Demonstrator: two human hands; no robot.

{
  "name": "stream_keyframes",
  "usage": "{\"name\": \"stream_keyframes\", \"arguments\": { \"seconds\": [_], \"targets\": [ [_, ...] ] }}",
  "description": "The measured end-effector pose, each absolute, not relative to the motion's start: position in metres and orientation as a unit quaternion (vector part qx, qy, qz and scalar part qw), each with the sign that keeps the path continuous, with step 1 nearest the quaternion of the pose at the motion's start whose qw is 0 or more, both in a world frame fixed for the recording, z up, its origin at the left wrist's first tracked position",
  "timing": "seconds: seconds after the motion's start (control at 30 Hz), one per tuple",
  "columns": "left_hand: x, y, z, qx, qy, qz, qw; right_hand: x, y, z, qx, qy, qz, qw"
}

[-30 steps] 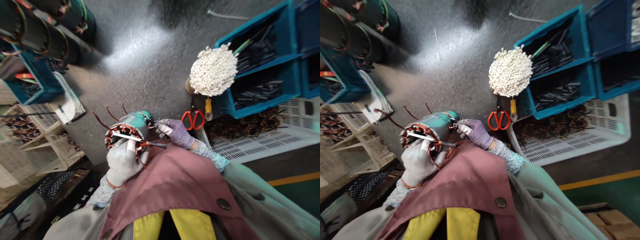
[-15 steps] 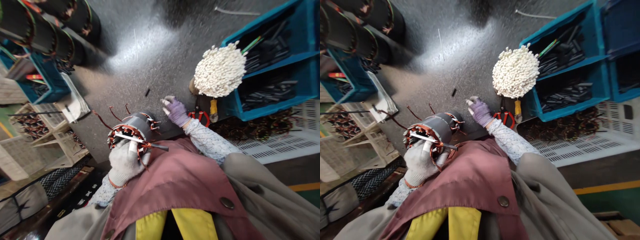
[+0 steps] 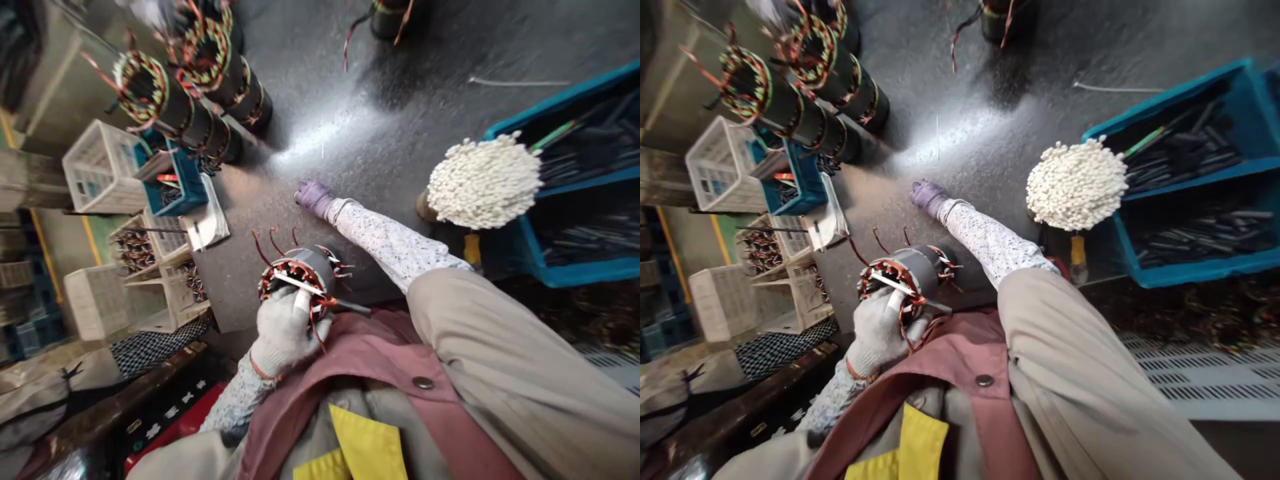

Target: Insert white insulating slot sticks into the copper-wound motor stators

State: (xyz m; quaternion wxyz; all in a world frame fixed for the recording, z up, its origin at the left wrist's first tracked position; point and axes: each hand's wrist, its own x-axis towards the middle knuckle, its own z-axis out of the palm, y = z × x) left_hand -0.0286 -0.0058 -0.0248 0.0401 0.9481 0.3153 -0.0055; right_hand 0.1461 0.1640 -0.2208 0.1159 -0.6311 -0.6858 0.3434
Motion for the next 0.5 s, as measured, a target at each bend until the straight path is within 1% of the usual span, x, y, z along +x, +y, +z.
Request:
{"name": "stream_keyframes", "arguments": {
  "seconds": [0.07, 0.1, 0.17, 0.2, 0.27, 0.33, 0.4, 0.5],
  "targets": [
    [-0.031, -0.005, -0.026, 0.949, 0.312, 0.000, 0.032, 0.151, 0.134, -0.220, -0.686, -0.605, 0.372, 0.158],
    [-0.032, -0.005, -0.027, 0.949, 0.314, 0.000, 0.032, 0.155, 0.110, -0.219, -0.709, -0.572, 0.378, 0.165],
    [-0.034, -0.004, -0.030, 0.946, 0.322, -0.012, 0.039, 0.167, 0.052, -0.214, -0.739, -0.515, 0.390, 0.190],
    [-0.035, -0.004, -0.031, 0.943, 0.329, -0.021, 0.042, 0.171, 0.021, -0.209, -0.746, -0.478, 0.409, 0.220],
    [-0.036, -0.003, -0.033, 0.939, 0.340, -0.033, 0.042, 0.176, -0.040, -0.199, -0.731, -0.342, 0.482, 0.341],
    [-0.036, -0.003, -0.034, 0.938, 0.343, -0.031, 0.034, 0.173, -0.085, -0.189, -0.693, -0.189, 0.541, 0.437],
    [-0.037, -0.002, -0.034, 0.938, 0.346, -0.031, 0.022, 0.163, -0.108, -0.182, -0.670, -0.093, 0.560, 0.478],
    [-0.036, -0.001, -0.032, 0.935, 0.351, -0.050, 0.017, 0.147, -0.105, -0.178, -0.658, -0.049, 0.551, 0.510]
  ]
}}
